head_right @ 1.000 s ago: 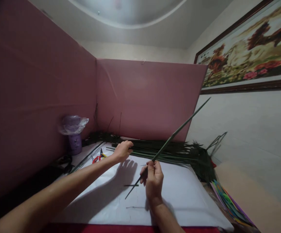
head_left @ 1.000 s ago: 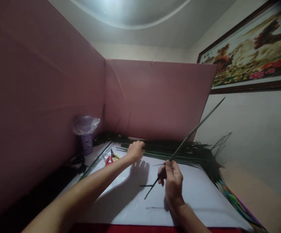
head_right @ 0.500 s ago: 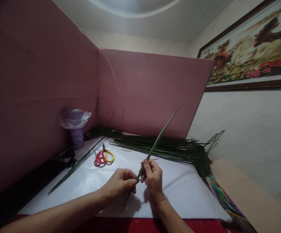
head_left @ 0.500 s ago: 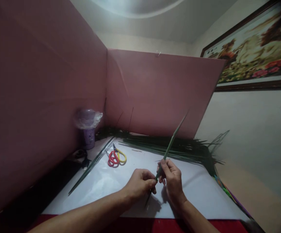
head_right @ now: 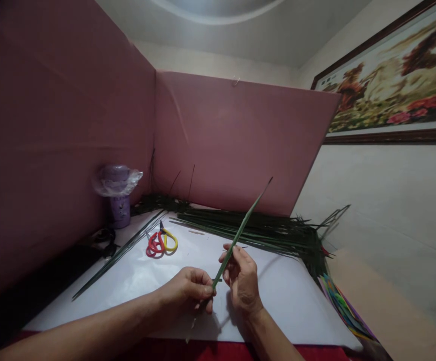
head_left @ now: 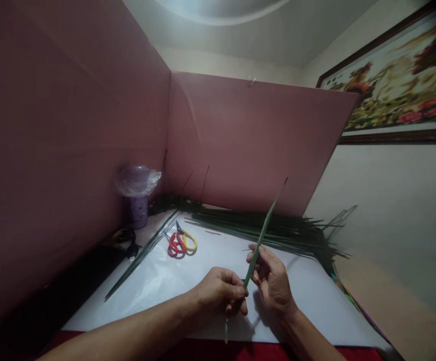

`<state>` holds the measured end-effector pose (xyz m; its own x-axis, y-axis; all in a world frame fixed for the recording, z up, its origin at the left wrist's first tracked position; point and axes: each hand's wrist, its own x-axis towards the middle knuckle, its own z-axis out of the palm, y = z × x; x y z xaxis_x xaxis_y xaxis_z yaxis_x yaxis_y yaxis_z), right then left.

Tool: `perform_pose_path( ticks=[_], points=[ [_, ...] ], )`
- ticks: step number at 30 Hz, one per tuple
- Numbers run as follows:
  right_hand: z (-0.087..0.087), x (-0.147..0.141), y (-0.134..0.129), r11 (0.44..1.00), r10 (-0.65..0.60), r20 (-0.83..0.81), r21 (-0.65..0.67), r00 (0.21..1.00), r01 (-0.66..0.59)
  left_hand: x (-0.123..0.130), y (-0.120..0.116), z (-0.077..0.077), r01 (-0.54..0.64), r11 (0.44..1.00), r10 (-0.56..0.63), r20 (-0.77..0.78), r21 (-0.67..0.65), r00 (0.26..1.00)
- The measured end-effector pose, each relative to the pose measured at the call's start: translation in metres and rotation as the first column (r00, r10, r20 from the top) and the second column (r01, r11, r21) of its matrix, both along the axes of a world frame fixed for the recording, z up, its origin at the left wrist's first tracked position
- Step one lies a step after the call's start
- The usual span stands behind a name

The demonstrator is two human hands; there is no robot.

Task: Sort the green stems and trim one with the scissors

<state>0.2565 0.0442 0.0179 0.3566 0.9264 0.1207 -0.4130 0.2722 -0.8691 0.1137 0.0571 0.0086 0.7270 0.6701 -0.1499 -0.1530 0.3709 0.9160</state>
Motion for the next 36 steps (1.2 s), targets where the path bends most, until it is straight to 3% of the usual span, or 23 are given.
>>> perform_pose_path(
  ticks=[9,17,29,36],
  points=[
    [-0.0027,-0.0038,-0.0001,0.991,0.135,0.008,0.009,0.991,-0.135,-0.0010,-0.0014,0.0009,-0.040,0.999,0.042,0.048,-0.033,0.998],
    [-0.0050,-0.0014,0.0034,0.997,0.076,-0.020,-0.015,0.997,-0.077,0.0012,-0.0003,0.0001,-0.180,0.980,0.185,-0.043,0.087,0.982],
    [-0.0055,-0.0007,0.0025,0.992,0.128,-0.029,0.001,0.991,-0.128,0.0000,-0.0025,0.0010,-0.102,0.995,0.102,-0.056,0.006,0.993],
    [-0.0010,-0.0022,-0.0037,0.976,0.196,-0.076,-0.082,0.978,-0.202,-0.0010,-0.0018,0.0024,-0.020,1.000,0.019,-0.031,-0.022,0.999]
  ],
)
